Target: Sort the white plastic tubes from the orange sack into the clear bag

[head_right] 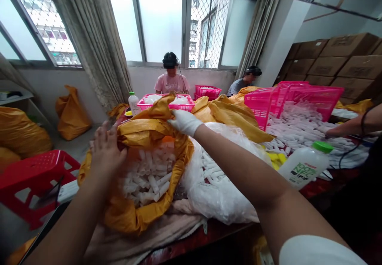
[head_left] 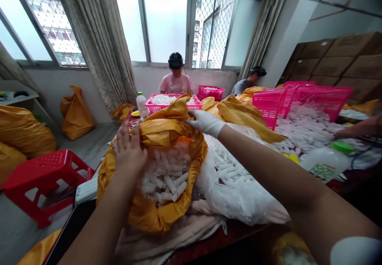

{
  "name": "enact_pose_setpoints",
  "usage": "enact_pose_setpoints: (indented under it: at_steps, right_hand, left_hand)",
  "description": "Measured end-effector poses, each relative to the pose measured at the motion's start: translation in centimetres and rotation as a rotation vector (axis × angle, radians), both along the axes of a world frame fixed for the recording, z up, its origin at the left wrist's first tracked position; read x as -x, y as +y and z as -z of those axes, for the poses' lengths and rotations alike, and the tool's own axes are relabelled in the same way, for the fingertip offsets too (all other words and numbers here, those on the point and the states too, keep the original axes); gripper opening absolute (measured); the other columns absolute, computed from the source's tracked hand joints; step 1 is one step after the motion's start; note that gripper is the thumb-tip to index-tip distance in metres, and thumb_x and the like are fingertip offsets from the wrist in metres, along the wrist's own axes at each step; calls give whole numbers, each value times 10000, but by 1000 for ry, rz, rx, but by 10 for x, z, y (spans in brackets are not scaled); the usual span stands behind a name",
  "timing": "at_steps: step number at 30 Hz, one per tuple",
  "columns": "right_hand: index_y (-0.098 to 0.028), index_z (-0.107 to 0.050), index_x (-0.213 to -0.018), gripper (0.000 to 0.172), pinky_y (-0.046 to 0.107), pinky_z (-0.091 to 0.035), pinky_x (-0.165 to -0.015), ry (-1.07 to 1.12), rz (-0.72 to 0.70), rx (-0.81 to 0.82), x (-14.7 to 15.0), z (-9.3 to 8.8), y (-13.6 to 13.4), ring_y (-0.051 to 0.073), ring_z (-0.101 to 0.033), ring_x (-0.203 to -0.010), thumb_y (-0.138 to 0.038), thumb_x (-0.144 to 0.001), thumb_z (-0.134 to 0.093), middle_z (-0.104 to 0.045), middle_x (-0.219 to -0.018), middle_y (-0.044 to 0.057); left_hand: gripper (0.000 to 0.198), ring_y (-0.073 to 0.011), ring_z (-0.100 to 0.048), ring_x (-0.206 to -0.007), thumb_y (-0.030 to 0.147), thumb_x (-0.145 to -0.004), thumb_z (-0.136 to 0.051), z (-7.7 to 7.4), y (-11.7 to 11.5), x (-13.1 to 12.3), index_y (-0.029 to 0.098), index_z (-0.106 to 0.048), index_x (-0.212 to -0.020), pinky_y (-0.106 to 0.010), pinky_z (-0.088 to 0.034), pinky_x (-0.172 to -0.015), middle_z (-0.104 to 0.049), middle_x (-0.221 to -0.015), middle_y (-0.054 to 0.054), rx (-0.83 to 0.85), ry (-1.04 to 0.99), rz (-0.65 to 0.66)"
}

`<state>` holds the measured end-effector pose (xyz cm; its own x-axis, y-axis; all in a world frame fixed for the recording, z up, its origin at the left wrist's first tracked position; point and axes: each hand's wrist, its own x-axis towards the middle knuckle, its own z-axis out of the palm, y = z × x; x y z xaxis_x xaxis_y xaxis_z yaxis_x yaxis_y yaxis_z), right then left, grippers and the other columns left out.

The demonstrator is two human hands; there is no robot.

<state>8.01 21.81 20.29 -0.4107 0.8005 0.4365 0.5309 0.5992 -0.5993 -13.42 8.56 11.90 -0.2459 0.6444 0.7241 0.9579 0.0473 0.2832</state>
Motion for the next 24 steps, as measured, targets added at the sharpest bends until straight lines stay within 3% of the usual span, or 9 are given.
enact_pose_setpoints:
  at_steps: [2,4,6,7,9,13,16,19,24]
  right_hand:
    - [-157,-634,-988,214,394,-403,-930,-78,-24,-156,-12,14,-22,247,-580,-938,-251,-811,-557,-653,-964,103]
    - [-167,-611,-1053,259,358,-405,-937,-237,-251,-324,-19,34,-44,216,-563,-990,-237,-873,-439,-632,-1058,105]
    - [-183,-566,-1168,330,377,-401,-957,-446,-480,-403,-23,60,-64,231,-521,-1097,-274,-866,-469,-578,-1210,108]
    - [-183,-533,-1224,403,423,-386,-975,-549,-496,-403,-24,74,-71,265,-485,-1154,-296,-838,-521,-534,-1281,121]
    - [-147,-507,-1263,521,514,-369,-975,-716,-357,-341,-31,100,-79,338,-432,-1209,-309,-776,-596,-489,-1323,173]
    - [-86,-569,-1187,457,478,-422,-953,-881,-219,-113,-51,128,-85,336,-454,-1209,-225,-752,-571,-534,-1258,211]
    - [-107,-555,-1221,461,491,-411,-977,-837,-178,-42,-64,130,-99,331,-453,-1221,-201,-770,-535,-524,-1290,194]
    - [-173,-541,-1242,448,527,-350,-1035,-611,-116,-59,-70,127,-128,326,-458,-1213,-233,-799,-518,-518,-1316,146]
    - [-229,-640,-1066,404,239,-468,-921,-133,-302,104,-78,126,-185,185,-610,-1011,-44,-727,-521,-659,-1107,13]
  left_hand:
    - [551,-356,-364,-1299,217,-793,-577,8,-22,-16,187,-417,-1320,-556,-325,-1046,-410,-1400,-182,-103,86,164]
    - [405,-268,-498,-1191,213,-845,-505,20,-36,-30,217,-485,-1249,-425,-420,-1000,-545,-1256,-132,-62,165,374]
    - [360,-262,-522,-1165,235,-868,-461,32,-36,-35,229,-519,-1223,-411,-446,-967,-562,-1252,-119,88,237,475]
    - [374,-287,-496,-1197,255,-870,-453,37,-31,-33,226,-519,-1237,-444,-435,-972,-533,-1305,-125,159,259,455]
    - [430,-357,-424,-1257,286,-865,-446,43,-15,-22,207,-494,-1285,-537,-398,-976,-455,-1401,-133,258,260,320]
    - [471,-431,-411,-1239,260,-853,-430,43,5,-4,141,-484,-1306,-598,-399,-929,-450,-1410,-143,342,250,73]
    - [406,-386,-485,-1173,221,-833,-452,44,-2,-22,132,-574,-1210,-518,-442,-912,-522,-1326,-170,279,316,64]
    - [340,-296,-583,-1001,184,-840,-446,51,-10,-56,164,-629,-1125,-418,-490,-831,-627,-1134,-150,264,330,147]
    - [386,-290,-509,-1130,80,-813,-438,61,16,-102,188,-612,-1140,-424,-453,-852,-585,-1248,-118,477,444,351]
